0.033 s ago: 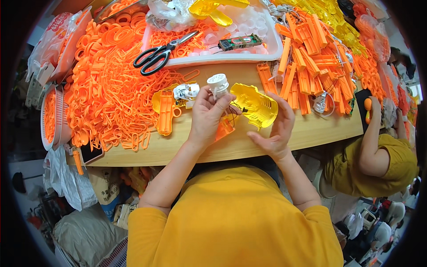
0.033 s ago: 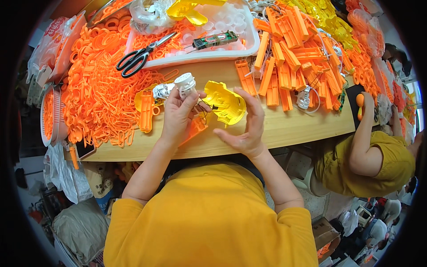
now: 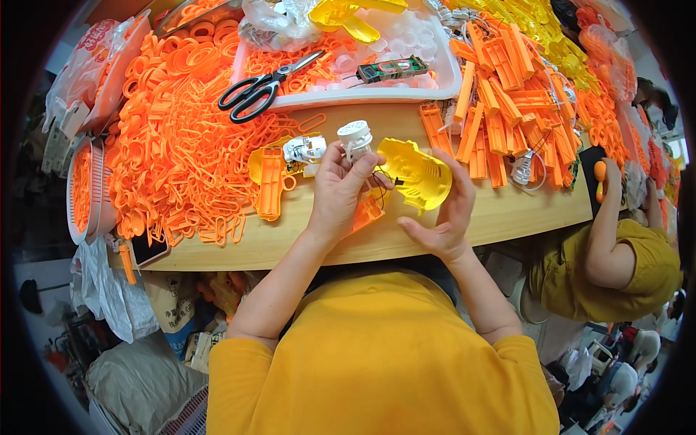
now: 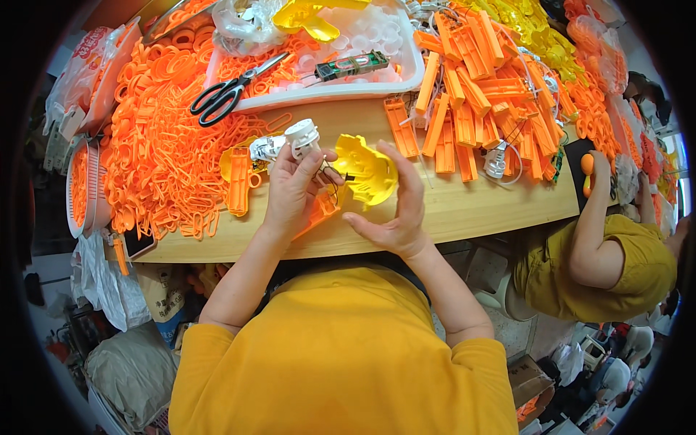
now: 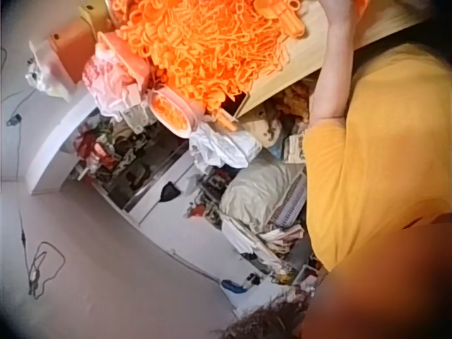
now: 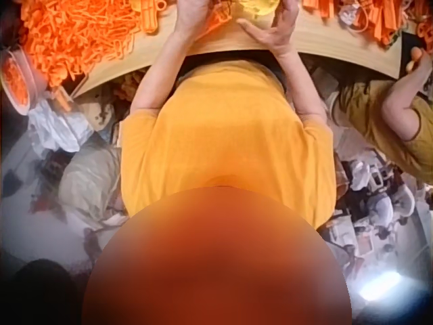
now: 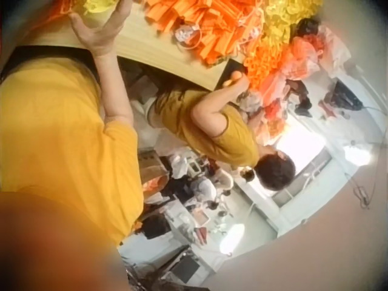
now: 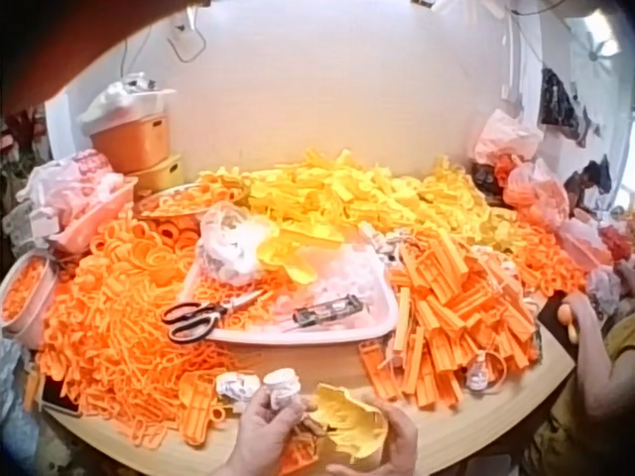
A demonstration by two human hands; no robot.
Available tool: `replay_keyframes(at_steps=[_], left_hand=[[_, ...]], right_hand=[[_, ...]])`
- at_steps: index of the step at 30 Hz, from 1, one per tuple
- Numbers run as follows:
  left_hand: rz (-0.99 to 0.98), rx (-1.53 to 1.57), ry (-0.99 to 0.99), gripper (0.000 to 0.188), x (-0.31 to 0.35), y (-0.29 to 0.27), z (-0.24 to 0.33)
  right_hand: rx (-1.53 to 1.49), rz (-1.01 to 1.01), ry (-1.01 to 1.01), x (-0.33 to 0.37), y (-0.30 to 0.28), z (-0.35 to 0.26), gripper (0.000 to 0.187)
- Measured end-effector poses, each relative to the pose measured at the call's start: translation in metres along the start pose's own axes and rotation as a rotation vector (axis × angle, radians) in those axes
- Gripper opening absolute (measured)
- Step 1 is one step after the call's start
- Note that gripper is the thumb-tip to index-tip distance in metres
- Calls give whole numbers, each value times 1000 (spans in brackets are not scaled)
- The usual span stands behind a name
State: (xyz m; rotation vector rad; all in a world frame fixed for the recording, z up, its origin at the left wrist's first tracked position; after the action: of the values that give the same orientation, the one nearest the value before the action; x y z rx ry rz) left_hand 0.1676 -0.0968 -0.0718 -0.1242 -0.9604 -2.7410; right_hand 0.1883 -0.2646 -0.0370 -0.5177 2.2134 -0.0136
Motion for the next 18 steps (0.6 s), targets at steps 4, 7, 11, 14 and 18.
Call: replay_keyframes(at_steps=[4, 7, 11, 14, 18], left_hand=[[19, -19, 10, 31, 2, -3, -2], [47, -109, 81, 33, 4, 0, 4], [46, -252, 104, 37, 1, -3, 7], [21, -409, 358, 38, 0, 4, 18], [-17, -686, 299, 39, -4, 5, 13]], right_hand=[[104, -69, -36, 0, 22, 7, 91], [244, -77, -112, -9, 25, 9, 89], [-151, 79, 323, -7, 22, 29, 80], [-828, 288, 878, 9, 32, 54, 67], [-1015, 157, 1004, 20, 39, 57, 71]])
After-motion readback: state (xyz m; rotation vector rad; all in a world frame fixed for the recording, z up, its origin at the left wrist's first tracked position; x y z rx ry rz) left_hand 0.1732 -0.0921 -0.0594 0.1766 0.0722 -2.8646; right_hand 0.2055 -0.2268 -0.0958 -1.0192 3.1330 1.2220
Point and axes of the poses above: each hand's wrist, its own x-axis away from the middle knuckle, its own y-axis out of the palm, z = x × y, the point moved 7 cm from there along -x, towards the middle knuckle, and after that the axes turned 6 degrees about -y, right-handed, at the moved point
